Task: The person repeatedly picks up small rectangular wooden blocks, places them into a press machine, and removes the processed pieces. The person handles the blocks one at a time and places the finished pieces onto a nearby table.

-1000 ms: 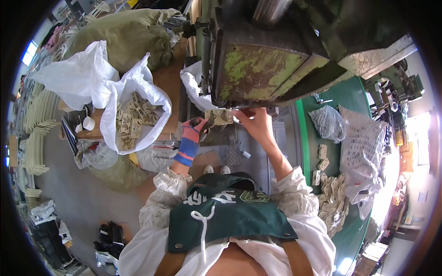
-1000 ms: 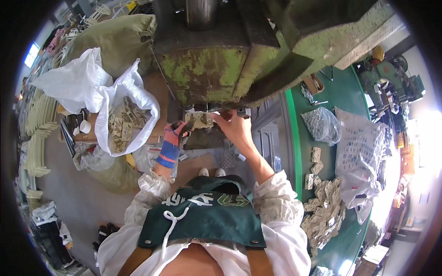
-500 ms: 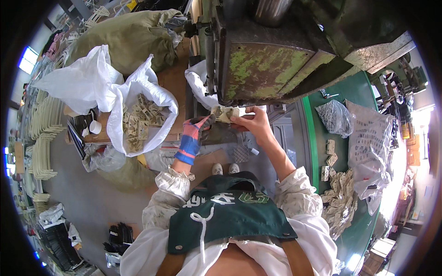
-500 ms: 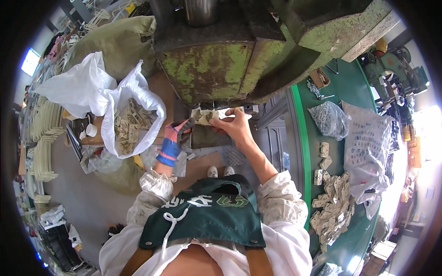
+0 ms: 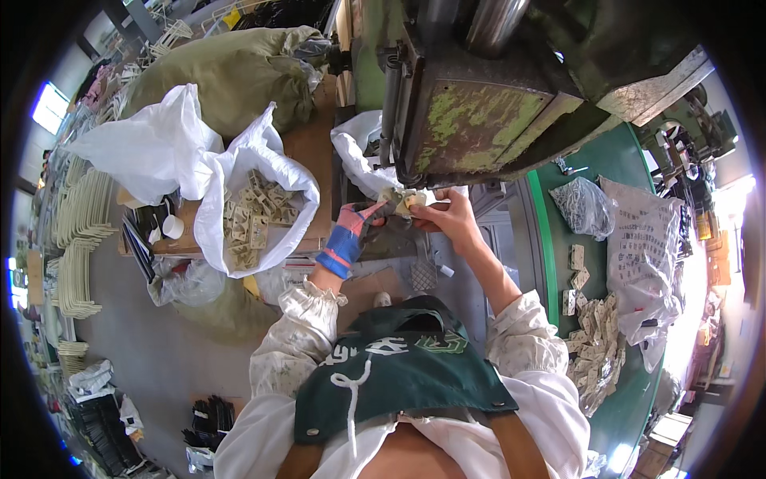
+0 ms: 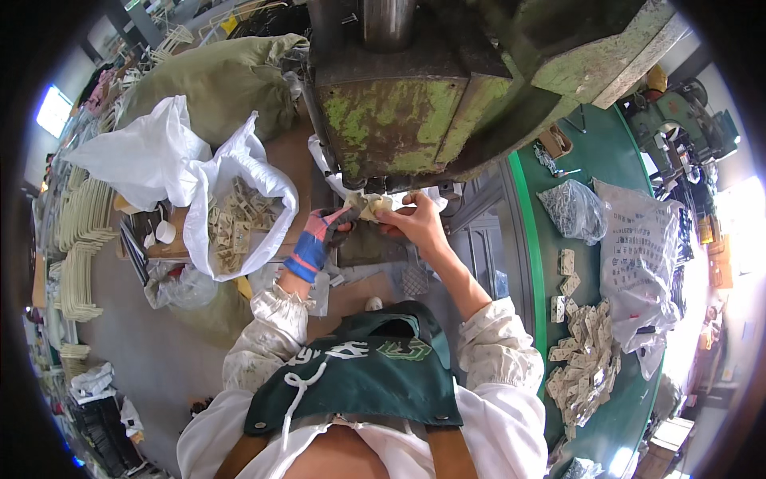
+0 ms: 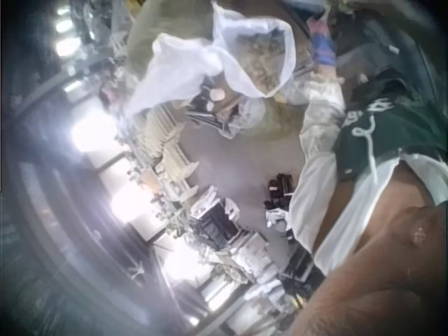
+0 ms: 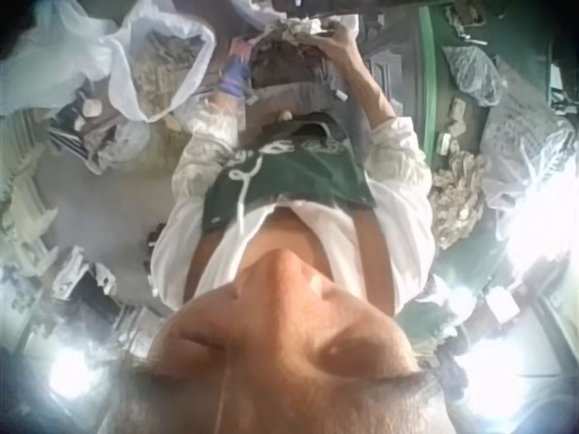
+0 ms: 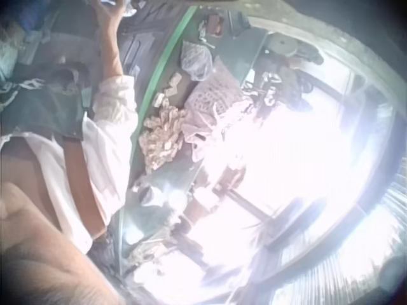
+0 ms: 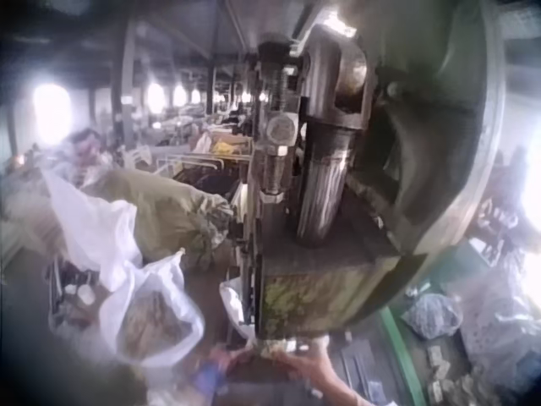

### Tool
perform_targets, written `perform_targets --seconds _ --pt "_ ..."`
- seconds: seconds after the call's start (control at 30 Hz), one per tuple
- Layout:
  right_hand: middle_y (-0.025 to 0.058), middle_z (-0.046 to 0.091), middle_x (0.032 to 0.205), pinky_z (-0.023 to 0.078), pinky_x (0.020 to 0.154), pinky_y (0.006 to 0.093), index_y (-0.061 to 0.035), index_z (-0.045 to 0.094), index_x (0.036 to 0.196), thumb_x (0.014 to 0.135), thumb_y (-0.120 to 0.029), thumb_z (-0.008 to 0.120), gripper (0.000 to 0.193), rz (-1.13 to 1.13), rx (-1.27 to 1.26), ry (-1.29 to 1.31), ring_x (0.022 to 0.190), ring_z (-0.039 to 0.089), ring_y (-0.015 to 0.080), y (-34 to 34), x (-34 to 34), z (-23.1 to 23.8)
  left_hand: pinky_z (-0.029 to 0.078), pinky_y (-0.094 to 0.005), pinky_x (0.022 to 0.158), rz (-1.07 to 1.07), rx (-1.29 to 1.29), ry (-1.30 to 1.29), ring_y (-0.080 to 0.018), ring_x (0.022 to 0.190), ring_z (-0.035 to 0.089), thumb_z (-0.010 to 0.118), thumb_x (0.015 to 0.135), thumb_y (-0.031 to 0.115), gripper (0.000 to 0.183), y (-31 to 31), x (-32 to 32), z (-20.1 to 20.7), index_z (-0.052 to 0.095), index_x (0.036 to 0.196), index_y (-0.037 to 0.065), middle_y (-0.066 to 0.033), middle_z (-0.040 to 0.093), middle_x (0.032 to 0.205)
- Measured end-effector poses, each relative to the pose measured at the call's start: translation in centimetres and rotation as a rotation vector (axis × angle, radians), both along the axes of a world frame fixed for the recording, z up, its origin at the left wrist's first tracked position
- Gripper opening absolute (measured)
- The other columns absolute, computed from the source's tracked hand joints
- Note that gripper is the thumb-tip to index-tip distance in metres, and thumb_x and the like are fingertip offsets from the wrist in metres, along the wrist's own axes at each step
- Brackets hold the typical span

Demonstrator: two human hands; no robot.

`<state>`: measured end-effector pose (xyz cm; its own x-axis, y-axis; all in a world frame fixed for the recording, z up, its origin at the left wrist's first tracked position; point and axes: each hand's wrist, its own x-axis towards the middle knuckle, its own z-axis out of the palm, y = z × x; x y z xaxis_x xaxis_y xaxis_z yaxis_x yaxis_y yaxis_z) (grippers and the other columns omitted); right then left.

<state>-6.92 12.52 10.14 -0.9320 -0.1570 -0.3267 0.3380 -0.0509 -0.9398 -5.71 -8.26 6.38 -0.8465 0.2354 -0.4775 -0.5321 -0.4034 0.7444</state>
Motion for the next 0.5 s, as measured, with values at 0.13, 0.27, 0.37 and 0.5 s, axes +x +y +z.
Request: perform_targets --seconds 0.13,0.27,0.37,0.5 --pt "0.014 0.063 0.077 0.055 0.054 0.0274 0.0051 0.041 0.097 0.072 -0.009 0.076 0.045 -0.105 -0.122 -0.02 0.061 0.064 0.0176 -1.2 0.9 -0.7 0.036 -0.0204 0.046 0.121 -0.17 0.141 -0.0049 0.051 0.049 0.07 0.08 0.023 0.019 0.5 0.0 -1.0 0.068 0.088 0.006 0.0045 0.053 0.062" --pt "0.0112 0.064 0.082 0.056 0.058 0.0278 0.0027 0.047 0.101 0.076 -0.012 0.072 0.038 -0.179 -0.047 -0.105 0.065 0.064 0.0168 -1.5 1.7 -0.9 0.038 -0.0205 0.046 0.173 -0.195 0.17 -0.0056 0.053 0.051 0.069 0.08 0.022 0.017 0.8 0.2 -1.1 0.068 0.086 0.006 0.0029 0.056 0.064" --pt "0.0102 0.062 0.081 0.056 0.055 0.0273 0.0044 0.045 0.103 0.076 -0.013 0.071 0.041 -0.171 -0.092 -0.096 0.063 0.062 0.0151 -1.6 1.3 -1.0 0.037 -0.0201 0.046 0.17 -0.218 0.181 -0.0052 0.054 0.051 0.068 0.082 0.02 0.015 0.8 0.4 -1.3 0.068 0.085 0.005 0.0028 0.057 0.064" --pt "0.0098 0.062 0.08 0.056 0.054 0.0264 0.0035 0.045 0.103 0.078 -0.012 0.07 0.039 -0.156 -0.073 -0.089 0.062 0.061 0.0143 -1.5 1.3 -0.8 0.034 -0.0191 0.045 0.225 -0.238 0.206 -0.0039 0.053 0.05 0.068 0.082 0.019 0.014 1.2 0.5 -2.2 0.069 0.081 0.006 0.0038 0.056 0.063"
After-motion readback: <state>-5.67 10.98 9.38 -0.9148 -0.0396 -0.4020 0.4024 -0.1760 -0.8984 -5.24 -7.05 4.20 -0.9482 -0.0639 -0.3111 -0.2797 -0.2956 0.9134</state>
